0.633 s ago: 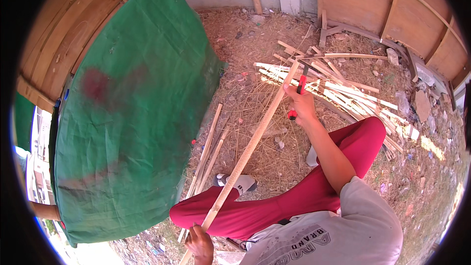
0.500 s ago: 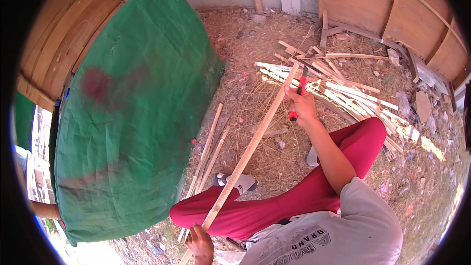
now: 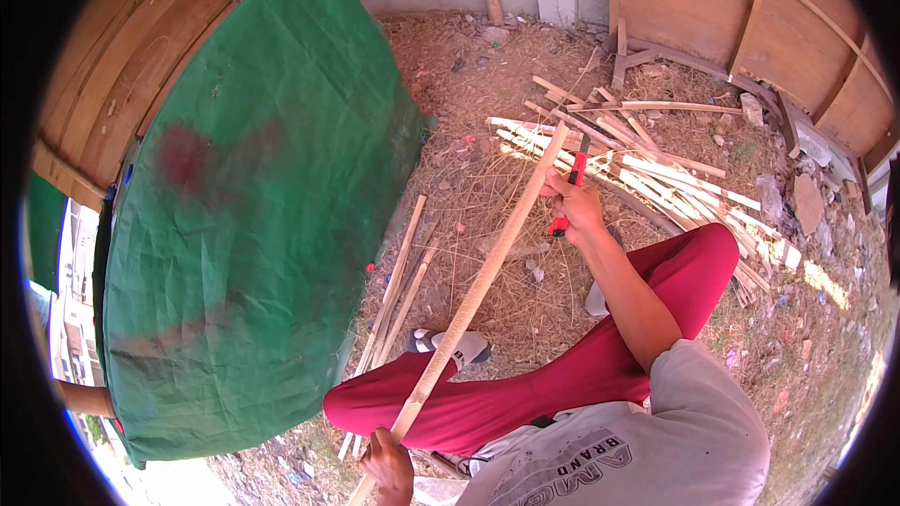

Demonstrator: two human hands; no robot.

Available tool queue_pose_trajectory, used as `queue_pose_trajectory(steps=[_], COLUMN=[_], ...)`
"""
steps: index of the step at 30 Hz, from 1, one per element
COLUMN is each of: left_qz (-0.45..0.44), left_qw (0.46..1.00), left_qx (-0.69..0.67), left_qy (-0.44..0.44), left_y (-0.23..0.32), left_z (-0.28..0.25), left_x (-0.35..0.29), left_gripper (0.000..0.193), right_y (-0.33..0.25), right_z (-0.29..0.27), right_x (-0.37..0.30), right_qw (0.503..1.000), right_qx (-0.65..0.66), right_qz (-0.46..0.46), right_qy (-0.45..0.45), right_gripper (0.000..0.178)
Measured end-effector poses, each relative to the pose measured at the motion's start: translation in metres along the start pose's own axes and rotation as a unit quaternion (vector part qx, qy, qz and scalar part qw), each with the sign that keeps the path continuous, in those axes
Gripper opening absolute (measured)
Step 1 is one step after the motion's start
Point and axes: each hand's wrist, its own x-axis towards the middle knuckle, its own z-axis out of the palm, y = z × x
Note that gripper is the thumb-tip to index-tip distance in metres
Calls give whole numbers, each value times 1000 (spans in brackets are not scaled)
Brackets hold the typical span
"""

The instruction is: The person sits on the ground and uses a red utility knife to sharpen the ends of thin wooden sticks. They hold the sticks with one hand and scrape the blade along the wood to create a pointed tip, repeating the process on multiple sticks.

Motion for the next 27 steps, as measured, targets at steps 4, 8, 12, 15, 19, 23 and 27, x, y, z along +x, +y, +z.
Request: queue_pose_trajectory(steps=[4,8,12,15,19,23,27], left_qz=[4,-26,-33,-38,-60,-119,-126], left_qw=[1000,999,997,996,994,982,978], left_qx=[6,-13,-29,-41,-48,-72,-74], left_qy=[-7,-41,-58,-68,-83,-126,-149], left_y=[5,11,15,15,19,21,28], left_z=[2,1,-4,0,-1,-1,-6], left_x=[1,-3,-3,-4,-1,1,6], left_gripper=[16,19,21,21,18,14,12], right_y=[17,23,23,30,38,38,37], right_z=[0,4,3,-2,-4,-11,3], right_x=[6,0,-2,7,15,18,-7], right_qw=[984,952,945,955,966,969,945], right_qx=[-108,-203,-235,-211,-168,-168,-249], right_qz=[-108,-198,-201,-196,-193,-183,-195], right_qy=[87,115,104,72,36,-12,-80], right_gripper=[28,26,28,29,28,25,25])
